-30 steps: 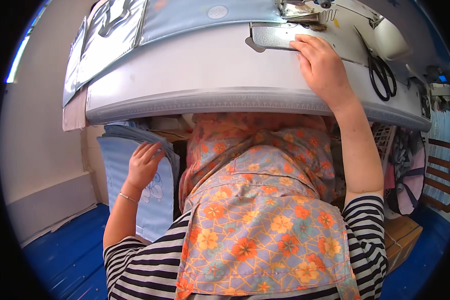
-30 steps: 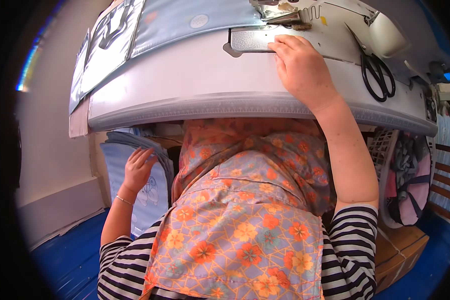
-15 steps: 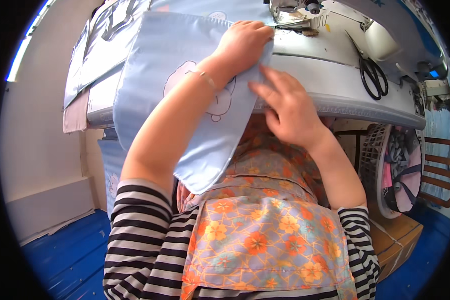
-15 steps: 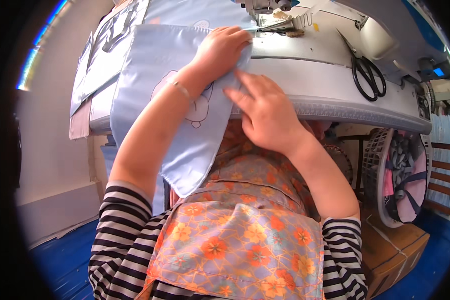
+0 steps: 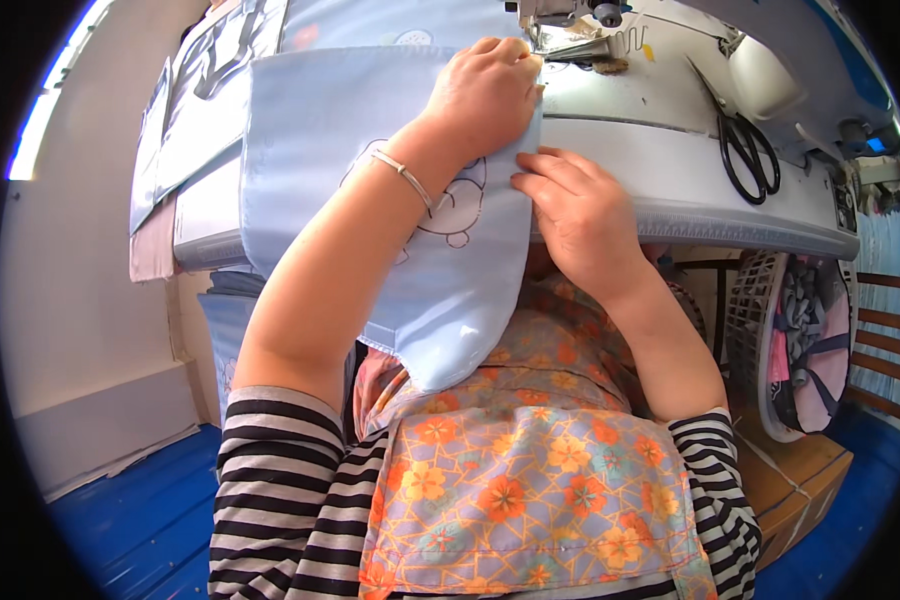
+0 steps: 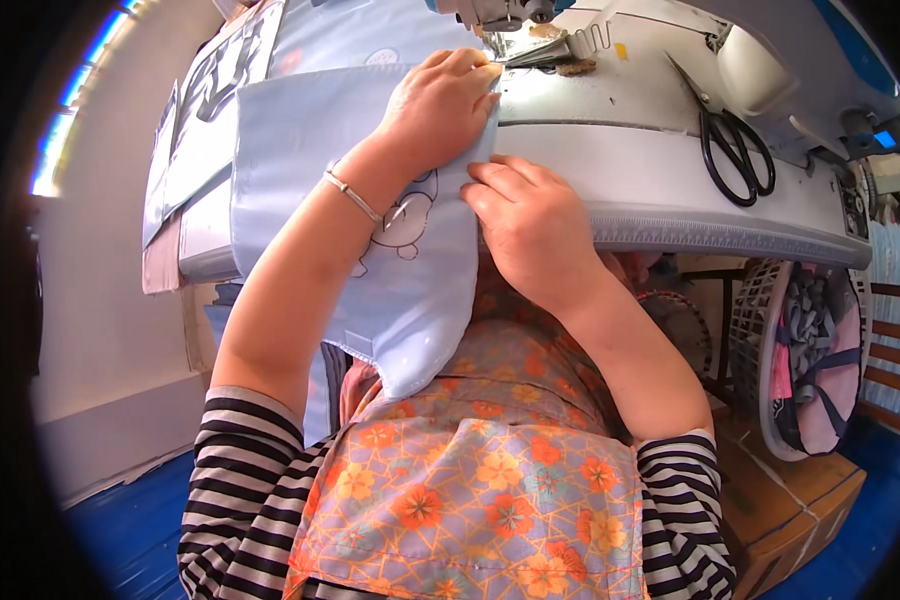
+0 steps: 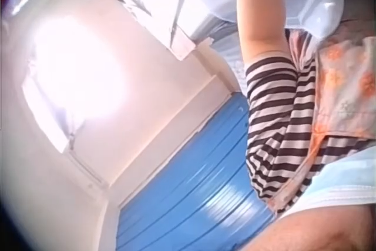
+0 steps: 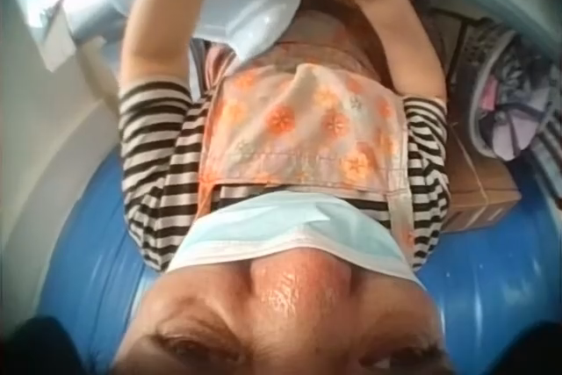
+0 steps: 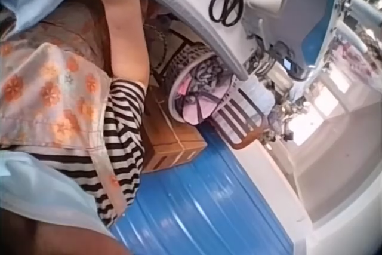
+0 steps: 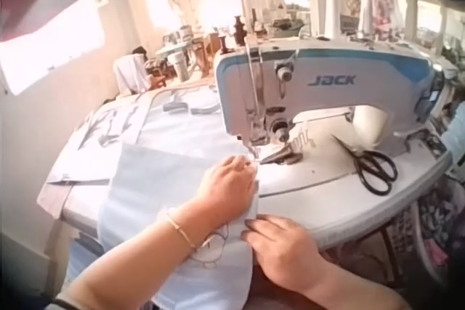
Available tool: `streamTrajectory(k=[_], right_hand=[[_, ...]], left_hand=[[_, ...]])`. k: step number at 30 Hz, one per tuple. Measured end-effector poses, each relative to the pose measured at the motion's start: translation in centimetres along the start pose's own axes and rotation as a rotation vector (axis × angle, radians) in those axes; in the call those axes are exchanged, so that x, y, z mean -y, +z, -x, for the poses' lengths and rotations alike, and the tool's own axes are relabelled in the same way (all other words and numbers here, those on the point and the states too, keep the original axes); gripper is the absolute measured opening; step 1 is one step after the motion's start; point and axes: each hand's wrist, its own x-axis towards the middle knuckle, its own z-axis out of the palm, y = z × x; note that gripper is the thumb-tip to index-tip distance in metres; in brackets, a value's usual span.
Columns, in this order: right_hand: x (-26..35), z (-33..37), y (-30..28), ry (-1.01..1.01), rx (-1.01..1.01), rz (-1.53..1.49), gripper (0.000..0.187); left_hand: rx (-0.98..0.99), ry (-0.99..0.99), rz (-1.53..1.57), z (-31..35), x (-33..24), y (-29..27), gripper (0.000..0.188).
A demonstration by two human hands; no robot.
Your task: The recorder is sewing fabric bags using an industrial sewing machine, attaching handles and stitching edges.
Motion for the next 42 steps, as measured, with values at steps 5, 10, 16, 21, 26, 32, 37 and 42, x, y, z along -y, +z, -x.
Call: streamTrajectory(k=[5, 10, 16, 21, 26, 32, 37, 42], right_hand=[[-0.8, -0.4, -0.5, 0.033, 0.005, -0.005, 0.028], [-1.9, -1.0, -1.0, 0.066, 0.007, 0.007, 0.028], [-1.9, -0.9, -1.5, 0.048, 0.05, 0.024, 0.028], [-2.0, -0.4, -1.6, 0.034, 0.07, 0.013, 0.031], [-2.0, -0.7, -1.7, 0.01, 0.101, 0.041, 0.032], [-2.1, -1.0, -1.4, 0.017, 0.097, 0.026, 0.032], [-2.5, -1.4, -1.3, 0.005, 0.098, 0.056, 0.031], [-3.1, -2.1, -1.0, -0.014, 0.091, 0.085, 0.03]], left_hand=[[0.015, -0.053, 0.026, -0.4, -0.4, 0.4, 0.025], [-0.077, -0.03, 0.038, 0.1, -0.3, 1.0, 0.024], [0.011, -0.012, 0.14, 3.1, -1.1, -2.2, 0.031], [0.209, -0.051, 0.282, 8.0, -3.2, -6.7, 0.043], [0.461, -0.02, 0.292, 12.0, -5.9, -11.9, 0.076], [0.476, -0.111, 0.135, 14.5, -4.2, -13.3, 0.079], [0.343, -0.135, 0.011, 14.5, -1.4, -12.5, 0.065], [0.286, -0.155, -0.003, 13.1, 1.1, -11.8, 0.061]])
